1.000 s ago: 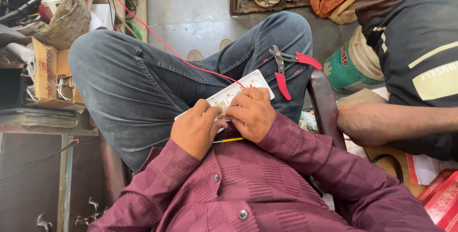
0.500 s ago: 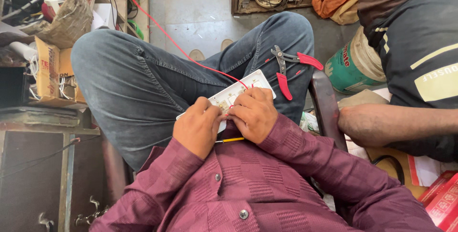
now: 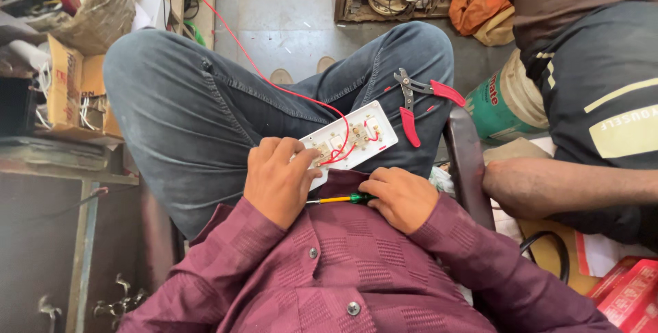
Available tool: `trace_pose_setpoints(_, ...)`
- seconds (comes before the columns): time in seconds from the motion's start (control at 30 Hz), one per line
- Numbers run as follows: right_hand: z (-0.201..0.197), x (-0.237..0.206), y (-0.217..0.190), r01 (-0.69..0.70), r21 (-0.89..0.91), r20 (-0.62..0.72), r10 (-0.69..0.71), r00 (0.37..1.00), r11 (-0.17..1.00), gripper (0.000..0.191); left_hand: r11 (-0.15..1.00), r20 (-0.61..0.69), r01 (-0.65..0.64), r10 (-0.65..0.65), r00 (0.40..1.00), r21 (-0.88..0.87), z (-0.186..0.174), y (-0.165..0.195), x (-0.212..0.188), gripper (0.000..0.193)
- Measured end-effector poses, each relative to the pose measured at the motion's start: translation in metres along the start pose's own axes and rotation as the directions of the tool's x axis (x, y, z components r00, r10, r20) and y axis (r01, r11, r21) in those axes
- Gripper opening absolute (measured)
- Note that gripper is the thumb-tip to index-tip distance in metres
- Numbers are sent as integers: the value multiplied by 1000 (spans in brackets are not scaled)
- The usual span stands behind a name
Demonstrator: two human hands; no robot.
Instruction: The person sits cross-legged and wires a white multi-socket electrical board. They use red wires, a screwdriver, and pliers to connect terminals, stripping wire ends and tightening screws. The board is held on the lap and manipulated throughout.
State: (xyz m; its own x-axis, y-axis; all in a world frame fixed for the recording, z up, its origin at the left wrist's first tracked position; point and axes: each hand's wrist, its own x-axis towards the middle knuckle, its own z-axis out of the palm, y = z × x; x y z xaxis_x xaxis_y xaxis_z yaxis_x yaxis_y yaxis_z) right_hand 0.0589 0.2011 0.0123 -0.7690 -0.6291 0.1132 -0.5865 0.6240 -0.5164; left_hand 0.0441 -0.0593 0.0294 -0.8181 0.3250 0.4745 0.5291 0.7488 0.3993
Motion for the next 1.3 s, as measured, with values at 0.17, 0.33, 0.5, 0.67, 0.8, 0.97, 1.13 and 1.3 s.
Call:
trace_pose_setpoints(0.17,-10,0,8,41,123,22,-45,999,992,27,984,-39,71,-78,996,-161,10,-5,-3,18)
trace_pose_setpoints(0.33,-74,-12,-6,-207,261,-174,257,951,943,18,972,-43,123,-134,990,-199,20,-10,-7,13)
trace_pose_setpoints(0.5,-89,12,-35,-12,4,-346,12,938,1000,14,969,-28,132,-140,990,-208,25,-14,-8,12)
trace_pose_setpoints(0.67,-94,42,-51,100,-82,-270,-118,956,992,13,968,-26,127,-136,990,-215,25,-16,-10,13)
trace_pose_setpoints(0.8,-102,51,-56,138,-104,-226,-159,961,985,13,965,-13,134,-141,990,-227,26,-16,-9,12)
trace_pose_setpoints(0.97,-107,58,-58,200,-152,-180,-226,957,968,14,965,-11,143,-148,989,-219,28,-15,-8,11)
trace_pose_setpoints(1.13,-107,64,-63,251,-193,-192,-287,938,949,14,969,-29,127,-136,990,-211,30,-15,-9,11)
trace_pose_setpoints(1.3,-111,73,-69,250,-205,-91,-272,958,946,13,974,-54,111,-124,991,-198,31,-15,-9,11)
